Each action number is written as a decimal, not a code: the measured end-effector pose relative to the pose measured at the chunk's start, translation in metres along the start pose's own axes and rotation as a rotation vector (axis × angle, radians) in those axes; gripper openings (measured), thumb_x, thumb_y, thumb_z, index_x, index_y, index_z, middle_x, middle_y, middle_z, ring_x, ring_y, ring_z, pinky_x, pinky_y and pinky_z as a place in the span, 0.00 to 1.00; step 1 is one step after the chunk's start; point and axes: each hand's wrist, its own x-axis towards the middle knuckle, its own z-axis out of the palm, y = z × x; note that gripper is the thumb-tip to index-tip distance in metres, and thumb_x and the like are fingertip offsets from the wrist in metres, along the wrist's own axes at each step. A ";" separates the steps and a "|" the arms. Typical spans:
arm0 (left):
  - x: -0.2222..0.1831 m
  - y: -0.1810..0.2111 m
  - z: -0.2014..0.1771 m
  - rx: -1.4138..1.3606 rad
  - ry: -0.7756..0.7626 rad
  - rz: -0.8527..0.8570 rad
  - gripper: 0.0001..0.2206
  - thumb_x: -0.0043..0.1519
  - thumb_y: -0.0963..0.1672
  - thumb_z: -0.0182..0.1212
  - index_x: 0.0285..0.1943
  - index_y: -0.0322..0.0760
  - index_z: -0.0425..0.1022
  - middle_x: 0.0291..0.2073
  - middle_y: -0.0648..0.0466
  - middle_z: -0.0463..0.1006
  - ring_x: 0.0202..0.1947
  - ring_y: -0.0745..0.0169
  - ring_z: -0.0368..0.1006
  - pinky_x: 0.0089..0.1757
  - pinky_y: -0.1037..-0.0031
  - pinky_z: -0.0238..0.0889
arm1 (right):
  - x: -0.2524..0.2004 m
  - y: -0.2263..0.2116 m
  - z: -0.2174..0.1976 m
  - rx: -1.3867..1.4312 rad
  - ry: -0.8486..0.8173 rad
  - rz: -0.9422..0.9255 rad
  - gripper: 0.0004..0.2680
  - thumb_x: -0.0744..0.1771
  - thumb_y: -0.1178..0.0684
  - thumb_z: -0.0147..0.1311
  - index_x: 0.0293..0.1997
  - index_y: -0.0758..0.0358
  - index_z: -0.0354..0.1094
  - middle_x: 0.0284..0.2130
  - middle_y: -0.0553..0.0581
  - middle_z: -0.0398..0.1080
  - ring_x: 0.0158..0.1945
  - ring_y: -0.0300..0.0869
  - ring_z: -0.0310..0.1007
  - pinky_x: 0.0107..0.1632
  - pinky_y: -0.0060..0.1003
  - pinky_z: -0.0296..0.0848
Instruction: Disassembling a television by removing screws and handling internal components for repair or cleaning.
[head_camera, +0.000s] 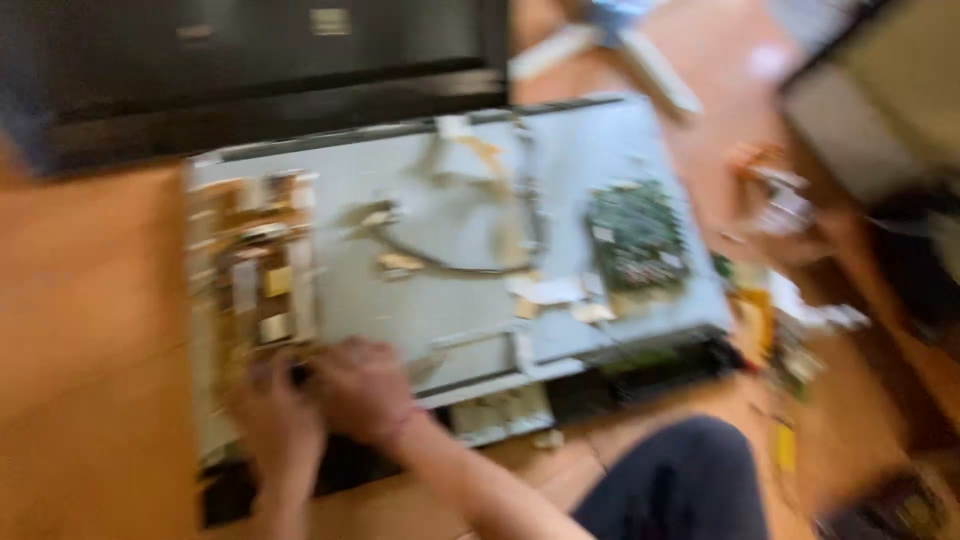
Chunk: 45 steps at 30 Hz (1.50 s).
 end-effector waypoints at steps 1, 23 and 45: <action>0.005 0.015 -0.009 -0.039 -0.017 0.056 0.20 0.56 0.45 0.64 0.58 0.37 0.76 0.50 0.42 0.77 0.53 0.38 0.70 0.59 0.51 0.57 | -0.009 -0.001 0.006 -0.051 0.018 0.045 0.13 0.62 0.54 0.57 0.50 0.57 0.71 0.43 0.54 0.74 0.39 0.49 0.72 0.41 0.44 0.69; -0.055 0.072 0.136 -0.289 0.049 0.598 0.26 0.51 0.48 0.57 0.58 0.31 0.78 0.45 0.41 0.81 0.41 0.41 0.76 0.49 0.58 0.71 | -0.087 0.148 -0.176 -0.022 -0.012 0.502 0.05 0.64 0.56 0.55 0.39 0.55 0.76 0.36 0.52 0.79 0.38 0.40 0.72 0.48 0.38 0.69; -0.035 0.434 0.029 0.176 -0.784 0.458 0.49 0.48 0.47 0.71 0.80 0.52 0.47 0.69 0.36 0.61 0.59 0.26 0.64 0.51 0.47 0.71 | -0.285 0.260 -0.323 -0.232 0.349 1.189 0.10 0.63 0.57 0.53 0.48 0.55 0.73 0.40 0.54 0.75 0.37 0.42 0.68 0.30 0.33 0.74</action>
